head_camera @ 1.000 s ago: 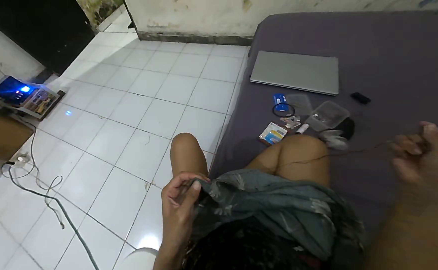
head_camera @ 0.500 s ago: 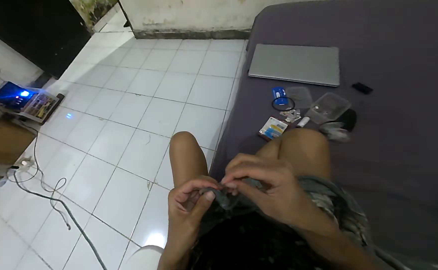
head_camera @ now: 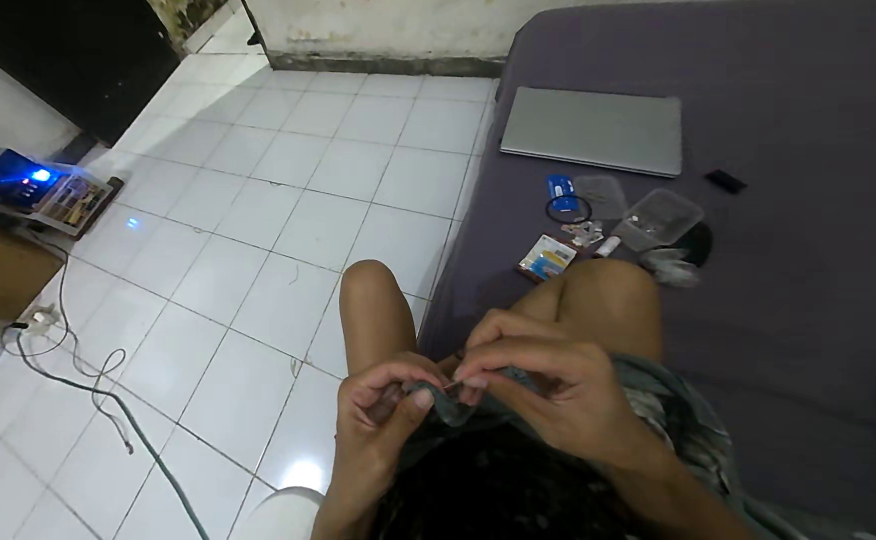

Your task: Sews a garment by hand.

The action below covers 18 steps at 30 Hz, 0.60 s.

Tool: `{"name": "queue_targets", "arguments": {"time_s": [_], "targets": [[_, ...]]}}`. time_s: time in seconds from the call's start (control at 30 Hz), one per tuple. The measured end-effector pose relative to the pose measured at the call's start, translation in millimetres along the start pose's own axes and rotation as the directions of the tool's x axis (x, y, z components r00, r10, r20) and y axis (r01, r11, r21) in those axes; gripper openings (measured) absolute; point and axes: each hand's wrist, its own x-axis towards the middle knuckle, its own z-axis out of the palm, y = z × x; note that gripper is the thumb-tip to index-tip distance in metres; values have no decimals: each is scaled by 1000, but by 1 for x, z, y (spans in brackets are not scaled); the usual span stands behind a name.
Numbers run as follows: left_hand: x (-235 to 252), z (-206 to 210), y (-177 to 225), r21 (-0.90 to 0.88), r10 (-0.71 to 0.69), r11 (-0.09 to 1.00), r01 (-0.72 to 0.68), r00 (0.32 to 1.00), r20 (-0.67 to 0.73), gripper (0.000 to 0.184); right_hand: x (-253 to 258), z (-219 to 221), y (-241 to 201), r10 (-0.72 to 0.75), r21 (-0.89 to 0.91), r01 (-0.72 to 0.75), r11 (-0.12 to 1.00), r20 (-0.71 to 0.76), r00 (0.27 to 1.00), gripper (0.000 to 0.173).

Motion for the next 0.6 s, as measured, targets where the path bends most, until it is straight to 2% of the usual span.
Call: {"name": "queue_targets", "arguments": {"time_s": [0.6], "targets": [[-1,-2,2,-12,-45,999,46,997,59,18,0,-1,1,-11,30,10,999,32,999,14]]}}
